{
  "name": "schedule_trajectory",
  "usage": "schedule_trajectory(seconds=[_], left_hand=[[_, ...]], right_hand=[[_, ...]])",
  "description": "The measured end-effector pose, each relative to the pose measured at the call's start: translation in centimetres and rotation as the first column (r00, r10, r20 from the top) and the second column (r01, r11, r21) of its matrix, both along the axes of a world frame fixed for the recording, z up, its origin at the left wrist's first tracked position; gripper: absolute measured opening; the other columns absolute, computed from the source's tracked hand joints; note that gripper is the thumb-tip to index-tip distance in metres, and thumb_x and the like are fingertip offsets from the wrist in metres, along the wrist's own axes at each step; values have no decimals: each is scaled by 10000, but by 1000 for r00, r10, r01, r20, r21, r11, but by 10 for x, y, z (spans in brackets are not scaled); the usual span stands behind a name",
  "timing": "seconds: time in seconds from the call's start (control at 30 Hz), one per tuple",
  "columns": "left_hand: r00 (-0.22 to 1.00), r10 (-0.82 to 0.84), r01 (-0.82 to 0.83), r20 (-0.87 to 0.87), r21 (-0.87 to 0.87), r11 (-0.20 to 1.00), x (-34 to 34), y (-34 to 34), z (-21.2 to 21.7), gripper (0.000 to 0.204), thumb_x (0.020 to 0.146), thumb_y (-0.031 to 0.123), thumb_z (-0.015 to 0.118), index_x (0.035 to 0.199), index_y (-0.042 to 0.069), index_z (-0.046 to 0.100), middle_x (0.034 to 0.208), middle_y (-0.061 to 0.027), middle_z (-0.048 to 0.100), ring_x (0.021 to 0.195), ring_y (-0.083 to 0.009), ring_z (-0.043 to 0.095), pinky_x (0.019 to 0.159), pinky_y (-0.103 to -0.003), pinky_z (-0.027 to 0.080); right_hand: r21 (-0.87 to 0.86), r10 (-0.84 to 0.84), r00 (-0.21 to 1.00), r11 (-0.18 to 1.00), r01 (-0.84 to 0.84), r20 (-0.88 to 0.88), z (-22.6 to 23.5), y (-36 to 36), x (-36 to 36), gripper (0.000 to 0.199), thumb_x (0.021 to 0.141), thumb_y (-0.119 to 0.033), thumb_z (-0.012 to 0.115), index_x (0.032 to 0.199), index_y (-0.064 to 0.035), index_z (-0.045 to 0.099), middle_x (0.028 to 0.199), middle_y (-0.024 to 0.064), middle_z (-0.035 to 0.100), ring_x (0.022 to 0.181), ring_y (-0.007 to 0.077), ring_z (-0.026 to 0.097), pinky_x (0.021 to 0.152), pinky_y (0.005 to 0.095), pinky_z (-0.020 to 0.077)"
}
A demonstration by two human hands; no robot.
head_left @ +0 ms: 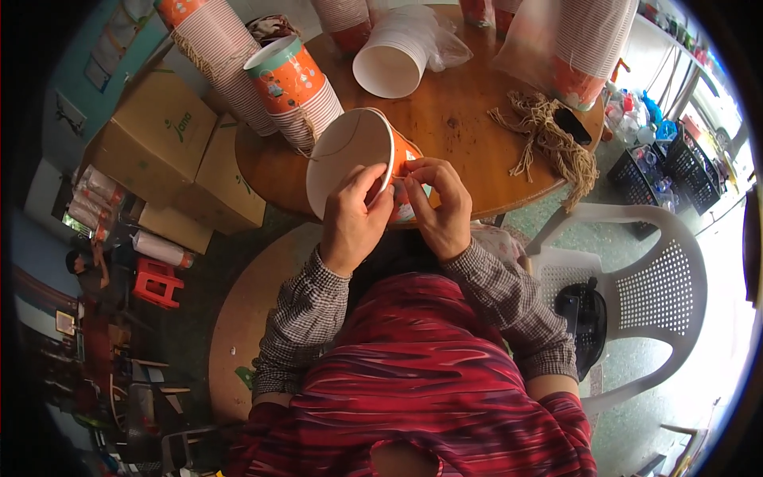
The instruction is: Thread string handles through pre-punched holes in decorated paper buckets and stack the finished products.
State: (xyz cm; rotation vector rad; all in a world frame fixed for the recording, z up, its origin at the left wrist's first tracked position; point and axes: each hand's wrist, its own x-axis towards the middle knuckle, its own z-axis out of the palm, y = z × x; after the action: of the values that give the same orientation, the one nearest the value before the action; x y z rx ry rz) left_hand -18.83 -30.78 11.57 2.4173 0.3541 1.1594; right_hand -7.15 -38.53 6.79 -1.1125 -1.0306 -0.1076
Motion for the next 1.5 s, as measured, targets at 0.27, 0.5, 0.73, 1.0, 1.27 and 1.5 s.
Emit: schedule_trajectory(seconds=[0.27, 0.5, 0.73, 1.0, 1.27, 1.5], left_hand=[[1000, -15, 15, -21, -15, 1000, 4, -1, -2, 237, 800, 10, 617, 1035, -3, 586, 856, -155, 598, 755, -317, 621, 643, -375, 495], [998, -16, 23, -55, 121, 992, 8, 1, 2, 96, 810, 28, 601, 896, 26, 559, 813, -134, 562, 742, -353, 590, 622, -421, 476], [976, 2, 48, -220, 220, 974, 15, 13, -8, 116, 804, 44, 617, 897, 18, 553, 891, -141, 581, 816, -364, 587, 698, -443, 470], [994, -57, 71, -88, 161, 984, 17, 25, -12, 148, 823, 138, 649, 824, 12, 573, 836, -159, 635, 807, -359, 603, 740, -426, 482], [991, -31, 40, 127, -63, 997, 24, 43, -21, 77, 880, 54, 551, 898, 14, 488, 838, -174, 589, 788, -373, 582, 683, -430, 466], [966, -55, 67, 252, -38, 997, 26, 48, -15, 107, 899, 82, 567, 935, 17, 491, 856, -157, 581, 792, -341, 587, 693, -392, 471]], right_hand=[[3, -41, 997, 999, 41, 61, 1, 1, 3, 95, 787, 10, 660, 863, -10, 606, 966, 128, 614, 879, 257, 622, 782, 327, 493], [-79, -132, 942, 983, 164, 310, -6, -8, 15, 199, 749, 12, 671, 937, -36, 624, 999, 132, 593, 933, 300, 586, 784, 363, 491], [13, -311, 881, 945, 328, 356, 29, -14, 45, 145, 789, 19, 633, 922, -26, 597, 1021, 150, 598, 889, 312, 620, 722, 357, 514], [-234, 112, 981, 969, -73, 158, 26, 27, 38, 123, 842, 54, 527, 939, 0, 582, 841, 69, 635, 707, 144, 650, 633, 253, 512], [-314, 410, 912, 870, -379, 34, 25, 34, 59, 137, 824, -23, 600, 957, 12, 607, 766, 97, 656, 693, 135, 638, 646, 272, 507], [-428, 304, 943, 876, -222, 133, 35, 30, 44, 130, 807, -107, 677, 883, -3, 665, 736, 86, 658, 665, 126, 618, 650, 279, 503]])
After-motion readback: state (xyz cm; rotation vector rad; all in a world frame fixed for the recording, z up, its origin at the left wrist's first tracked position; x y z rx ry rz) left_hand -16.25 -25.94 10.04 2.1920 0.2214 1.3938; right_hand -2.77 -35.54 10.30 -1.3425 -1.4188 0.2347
